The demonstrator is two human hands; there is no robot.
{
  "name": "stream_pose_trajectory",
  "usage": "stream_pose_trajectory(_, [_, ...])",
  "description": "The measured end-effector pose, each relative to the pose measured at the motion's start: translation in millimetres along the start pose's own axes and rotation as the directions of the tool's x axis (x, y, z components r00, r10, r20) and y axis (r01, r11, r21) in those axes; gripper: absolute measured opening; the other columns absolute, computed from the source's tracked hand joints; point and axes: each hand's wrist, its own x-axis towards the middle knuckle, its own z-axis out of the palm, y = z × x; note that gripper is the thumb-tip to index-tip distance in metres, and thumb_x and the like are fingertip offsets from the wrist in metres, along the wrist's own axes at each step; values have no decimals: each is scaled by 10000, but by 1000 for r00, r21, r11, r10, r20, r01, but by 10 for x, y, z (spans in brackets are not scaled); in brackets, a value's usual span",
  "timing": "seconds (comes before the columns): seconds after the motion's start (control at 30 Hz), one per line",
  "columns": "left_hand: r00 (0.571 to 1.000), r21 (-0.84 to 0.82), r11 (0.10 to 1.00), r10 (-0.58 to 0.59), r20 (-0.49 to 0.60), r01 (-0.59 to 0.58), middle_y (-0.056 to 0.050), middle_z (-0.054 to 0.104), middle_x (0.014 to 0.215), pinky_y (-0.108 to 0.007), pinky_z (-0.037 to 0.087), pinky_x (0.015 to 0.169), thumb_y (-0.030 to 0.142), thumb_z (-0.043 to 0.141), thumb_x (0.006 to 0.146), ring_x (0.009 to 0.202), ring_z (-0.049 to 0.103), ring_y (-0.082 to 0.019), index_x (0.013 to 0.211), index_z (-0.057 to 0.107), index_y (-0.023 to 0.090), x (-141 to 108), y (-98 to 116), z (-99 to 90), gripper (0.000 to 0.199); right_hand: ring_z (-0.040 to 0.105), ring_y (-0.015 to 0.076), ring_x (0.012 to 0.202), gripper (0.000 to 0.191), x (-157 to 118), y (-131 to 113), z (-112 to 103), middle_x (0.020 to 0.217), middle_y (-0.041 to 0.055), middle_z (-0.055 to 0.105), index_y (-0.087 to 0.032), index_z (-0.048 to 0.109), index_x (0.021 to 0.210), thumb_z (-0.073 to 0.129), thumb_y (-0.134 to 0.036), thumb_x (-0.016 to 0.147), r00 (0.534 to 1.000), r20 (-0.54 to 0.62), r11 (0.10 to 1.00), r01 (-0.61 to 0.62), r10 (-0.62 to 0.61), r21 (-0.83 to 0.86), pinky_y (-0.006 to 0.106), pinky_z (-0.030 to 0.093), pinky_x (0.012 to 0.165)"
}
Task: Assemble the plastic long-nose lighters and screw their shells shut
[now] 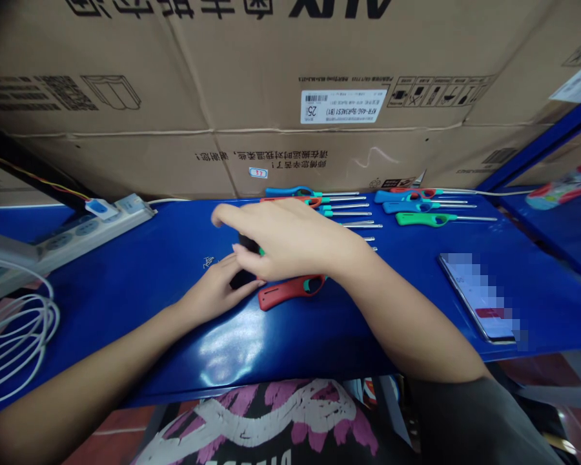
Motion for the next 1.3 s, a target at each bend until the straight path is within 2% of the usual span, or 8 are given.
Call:
stream_pose_trajectory(0.07, [1000,-15,1000,-7,0,7,-83,693,1037,-408,548,889,293,616,979,994,647,-249,1033,607,183,-2,-5,4,123,628,184,877,521,-11,-23,-14,1243,81,679,-200,479,1439,520,-298,929,999,0,998,32,-33,50,292,347,638])
stream_pose_trajectory(0.2, [1000,12,1000,-4,-13,4,-103,689,1086,-421,546,884,324,609,986,1015,643,-263,1084,612,179,-6,-22,17,175,615,192,786,367,-10,-58,-23,994,52,731,-196,608,1275,509,-357,960,999,31,999,14,-14,-29,303,290,591])
stream_pose_trajectory(0.33, [1000,-9,1000,3,-12,-3,-83,687,1026,-408,547,880,317,610,985,975,644,-246,1035,606,180,-5,-30,27,145,623,189,858,519,1,-51,-10,1215,81,696,-187,487,1422,539,-288,915,999,-14,999,44,-44,14,295,314,619])
stream_pose_trajectory(0.47, [1000,16,1000,8,-23,-7,-101,691,1111,-417,545,908,297,644,967,1044,645,-263,1141,600,177,-5,-26,31,216,597,192,725,308,11,-30,4,885,47,721,-199,674,1091,511,-432,971,1000,-11,998,-11,11,-68,305,268,596])
stream_pose_trajectory(0.63, [1000,1,1000,17,-26,-17,-71,691,990,-391,551,851,284,624,975,946,643,-241,1024,607,185,-6,-18,23,112,621,191,866,439,9,-22,-5,1142,66,710,-203,555,1329,558,-289,898,999,-18,998,31,-30,51,290,305,620])
stream_pose_trajectory(0.77, [999,42,999,12,-32,-11,-95,695,1034,-414,551,856,308,648,962,980,646,-266,1086,609,174,-17,-26,22,187,574,183,704,265,10,-11,-1,802,32,699,-206,682,971,533,-425,952,1000,-2,999,-12,12,-32,300,245,579])
stream_pose_trajectory(0.93, [1000,7,1000,-2,-21,2,-66,687,998,-382,544,854,270,653,955,947,634,-234,1022,603,186,-6,-2,8,119,597,167,829,349,-6,5,-14,1113,56,701,-206,595,1236,574,-300,900,999,-16,995,33,-32,91,274,310,631])
stream_pose_trajectory(1.3, [999,-80,996,-46,0,45,-70,709,1031,-386,526,894,305,628,978,983,645,-217,1022,624,190,36,42,-18,124,515,124,614,119,-199,152,-380,763,1,670,-202,678,906,599,-291,900,981,130,989,-147,142,28,271,299,570])
